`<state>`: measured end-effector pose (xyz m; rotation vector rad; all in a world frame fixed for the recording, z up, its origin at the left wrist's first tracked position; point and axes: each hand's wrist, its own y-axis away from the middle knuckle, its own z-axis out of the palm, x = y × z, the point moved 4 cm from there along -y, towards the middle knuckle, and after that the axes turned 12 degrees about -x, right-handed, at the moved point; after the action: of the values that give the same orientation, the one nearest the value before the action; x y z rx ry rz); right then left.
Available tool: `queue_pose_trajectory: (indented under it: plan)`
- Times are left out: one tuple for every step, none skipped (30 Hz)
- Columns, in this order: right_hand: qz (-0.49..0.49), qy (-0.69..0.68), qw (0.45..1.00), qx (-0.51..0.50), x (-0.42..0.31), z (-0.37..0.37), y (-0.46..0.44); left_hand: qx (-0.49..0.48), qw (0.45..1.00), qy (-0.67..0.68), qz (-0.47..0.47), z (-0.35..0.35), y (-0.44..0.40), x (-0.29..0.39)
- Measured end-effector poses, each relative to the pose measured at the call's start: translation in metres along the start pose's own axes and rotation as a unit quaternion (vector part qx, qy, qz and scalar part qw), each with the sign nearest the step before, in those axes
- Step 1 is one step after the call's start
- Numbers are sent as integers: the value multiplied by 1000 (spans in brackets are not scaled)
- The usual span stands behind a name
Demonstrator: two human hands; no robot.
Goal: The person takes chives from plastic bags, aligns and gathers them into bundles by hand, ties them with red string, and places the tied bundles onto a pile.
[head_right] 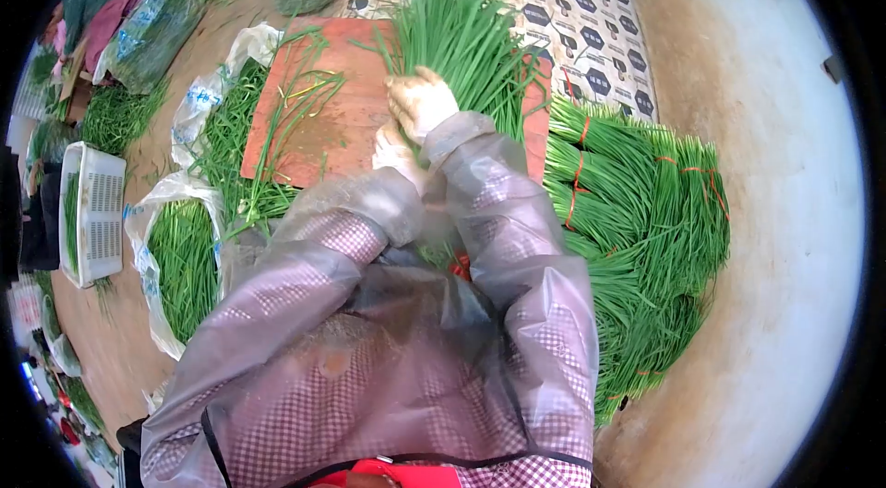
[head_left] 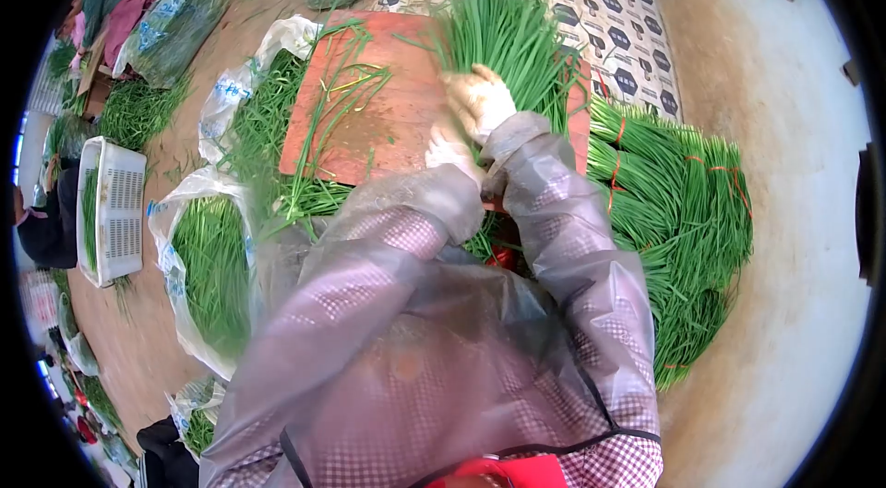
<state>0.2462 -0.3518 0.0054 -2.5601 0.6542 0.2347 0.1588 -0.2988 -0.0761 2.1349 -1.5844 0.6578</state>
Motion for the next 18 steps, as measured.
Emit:
queue_pose_trajectory:
  plan:
    - [-4,0,1000,-1,0,2,0,2,999,30,24,-9,0,4]
    - [32,-23,999,-9,4,4,2,6,999,31,22,-17,1,8]
    - [69,-46,996,-18,7,6,4,6,995,77,58,-26,3,14]
    - [67,-47,996,-19,7,8,6,5,988,122,95,-30,4,18]
    - [66,-50,996,-25,9,8,7,60,984,103,134,-27,4,16]
    - [64,-53,996,-32,11,8,8,63,984,104,134,-25,4,15]
    - [54,-45,997,-31,11,9,9,57,979,144,130,-25,7,14]
    - [52,-44,997,-31,10,7,9,50,974,183,126,-26,7,14]
    - [53,-54,997,-29,9,5,8,53,974,183,124,-27,6,13]
    - [56,-67,996,-27,7,4,7,9,979,173,105,-25,6,10]
    - [47,-77,996,-19,7,2,7,-35,982,165,86,-22,5,9]
    - [46,-77,996,-20,5,0,6,-34,982,165,85,-20,4,7]
    - [42,-28,999,-20,1,-2,7,-36,980,169,96,-17,3,6]
    - [38,19,999,-21,-2,-3,6,-37,978,172,107,-16,1,5]
    - [38,18,999,-20,0,1,7,-37,979,171,107,-26,0,4]
    - [55,17,998,-36,7,7,7,-88,969,206,102,-41,-4,4]
    - [72,15,996,-51,14,13,9,-139,956,238,96,-53,-8,1]
    - [72,16,996,-51,14,12,8,-158,941,285,89,-54,-19,-13]
